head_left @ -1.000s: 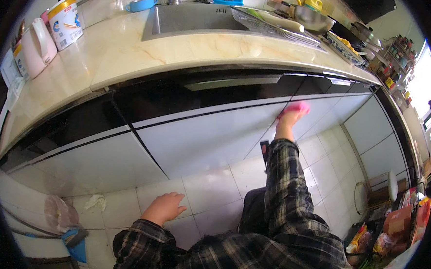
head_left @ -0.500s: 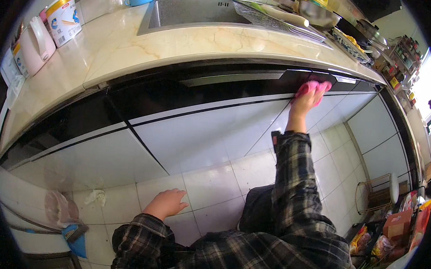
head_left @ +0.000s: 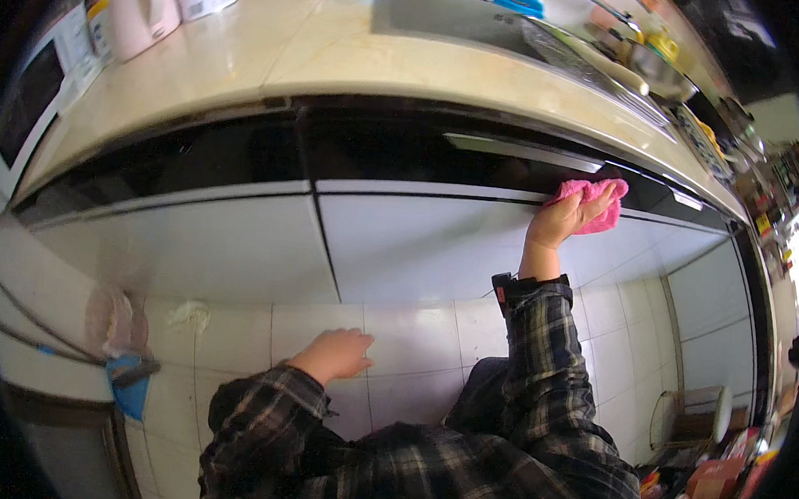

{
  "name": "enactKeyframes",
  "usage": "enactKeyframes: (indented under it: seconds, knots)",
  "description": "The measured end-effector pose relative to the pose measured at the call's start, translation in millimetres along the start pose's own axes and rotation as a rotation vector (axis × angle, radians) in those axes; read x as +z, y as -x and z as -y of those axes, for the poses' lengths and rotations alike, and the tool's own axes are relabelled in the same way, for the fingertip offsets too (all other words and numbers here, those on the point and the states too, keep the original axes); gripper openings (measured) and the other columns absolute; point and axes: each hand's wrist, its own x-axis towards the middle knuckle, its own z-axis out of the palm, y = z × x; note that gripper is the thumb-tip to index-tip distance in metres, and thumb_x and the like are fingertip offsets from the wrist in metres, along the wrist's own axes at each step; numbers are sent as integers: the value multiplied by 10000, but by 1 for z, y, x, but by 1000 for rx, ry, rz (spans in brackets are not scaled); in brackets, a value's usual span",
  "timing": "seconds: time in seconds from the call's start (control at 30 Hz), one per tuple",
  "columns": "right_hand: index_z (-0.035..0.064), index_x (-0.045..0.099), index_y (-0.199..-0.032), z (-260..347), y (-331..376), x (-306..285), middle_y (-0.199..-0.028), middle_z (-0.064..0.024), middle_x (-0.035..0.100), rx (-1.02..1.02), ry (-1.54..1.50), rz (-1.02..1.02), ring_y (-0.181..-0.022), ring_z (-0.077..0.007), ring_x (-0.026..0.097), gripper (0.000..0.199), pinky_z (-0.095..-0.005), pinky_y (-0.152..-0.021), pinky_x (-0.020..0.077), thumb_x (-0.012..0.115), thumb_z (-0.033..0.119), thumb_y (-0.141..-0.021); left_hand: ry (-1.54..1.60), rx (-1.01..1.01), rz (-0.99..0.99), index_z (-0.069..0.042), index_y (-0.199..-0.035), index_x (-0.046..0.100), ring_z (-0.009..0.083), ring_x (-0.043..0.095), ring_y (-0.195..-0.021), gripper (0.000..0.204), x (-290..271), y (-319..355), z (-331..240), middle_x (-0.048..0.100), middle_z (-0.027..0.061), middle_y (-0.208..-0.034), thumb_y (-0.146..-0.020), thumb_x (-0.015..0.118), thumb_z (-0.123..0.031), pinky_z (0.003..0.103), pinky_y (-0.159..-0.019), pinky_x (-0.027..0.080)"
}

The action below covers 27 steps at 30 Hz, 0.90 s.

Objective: The person wipes the front of kitchen cabinets using a pink cloth. They move along the cabinet line, wiping multiple doors and drawer fronts in sequence.

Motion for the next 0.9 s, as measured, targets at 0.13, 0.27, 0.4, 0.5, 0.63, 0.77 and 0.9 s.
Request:
enactKeyframes:
  seconds: [0.13, 0.27, 0.4, 0.5, 0.63, 0.77, 0.9]
  knots:
    - [-58, 347, -1398, 38, 46, 1, -1534, -261, 226, -214, 255, 274, -1439, -447, 144, 590, -511, -1169, 118, 493, 176, -876, -14, 12, -31, -62, -1278, 546, 352, 589, -1068, 470, 4, -6, 3, 600, 160, -1184, -920, 587, -362, 470, -887, 496]
    - [75, 565, -1240, 54, 108, -12, -1376, -199, 478, -728, 271, 782, -1288, -401, 416, 520, -522, -1063, 325, 671, 197, -746, 19, 44, -143, -40, -1083, 610, 356, 618, -999, 363, 8, -9, 3, 636, 165, -1051, -903, 608, -355, 471, -840, 513]
    - [190, 625, -1216, 73, 92, -6, -1336, -44, 558, -936, 171, 972, -1181, -271, 519, 507, -441, -941, 441, 726, 193, -719, 19, -10, -96, -44, -1102, 621, 349, 620, -1026, 376, 8, -12, -1, 637, 166, -1083, -893, 618, -357, 474, -865, 503]
    - [192, 625, -1255, 113, 64, 17, -1349, -23, 557, -1040, 131, 944, -1187, -236, 523, 521, -373, -936, 452, 709, 160, -742, 20, 5, -107, -45, -1106, 623, 344, 625, -1031, 386, 9, -14, -4, 639, 165, -1096, -881, 630, -358, 471, -867, 502]
    - [197, 610, -1279, 178, 60, 60, -1375, -27, 542, -969, 96, 849, -1205, -232, 519, 517, -292, -933, 447, 679, 161, -768, -7, 44, -111, -51, -1120, 616, 337, 633, -1023, 410, 4, -15, -3, 642, 165, -1104, -869, 644, -374, 470, -855, 506]
    - [182, 590, -1298, 206, 83, 79, -1408, -48, 510, -911, 184, 671, -1262, -248, 470, 568, -367, -1010, 400, 688, 216, -740, 18, 33, -193, -58, -1133, 598, 331, 578, -1106, 398, 0, -14, -5, 592, 157, -1170, -855, 659, -336, 473, -893, 481]
    - [217, 592, -1296, 188, 87, 72, -1416, -31, 504, -1011, 132, 740, -1265, -233, 466, 547, -394, -1006, 406, 677, 267, -758, 32, 82, -600, -57, -1200, 554, 341, 489, -1210, 431, -7, -11, -5, 513, 163, -1261, -833, 674, -249, 464, -972, 434]
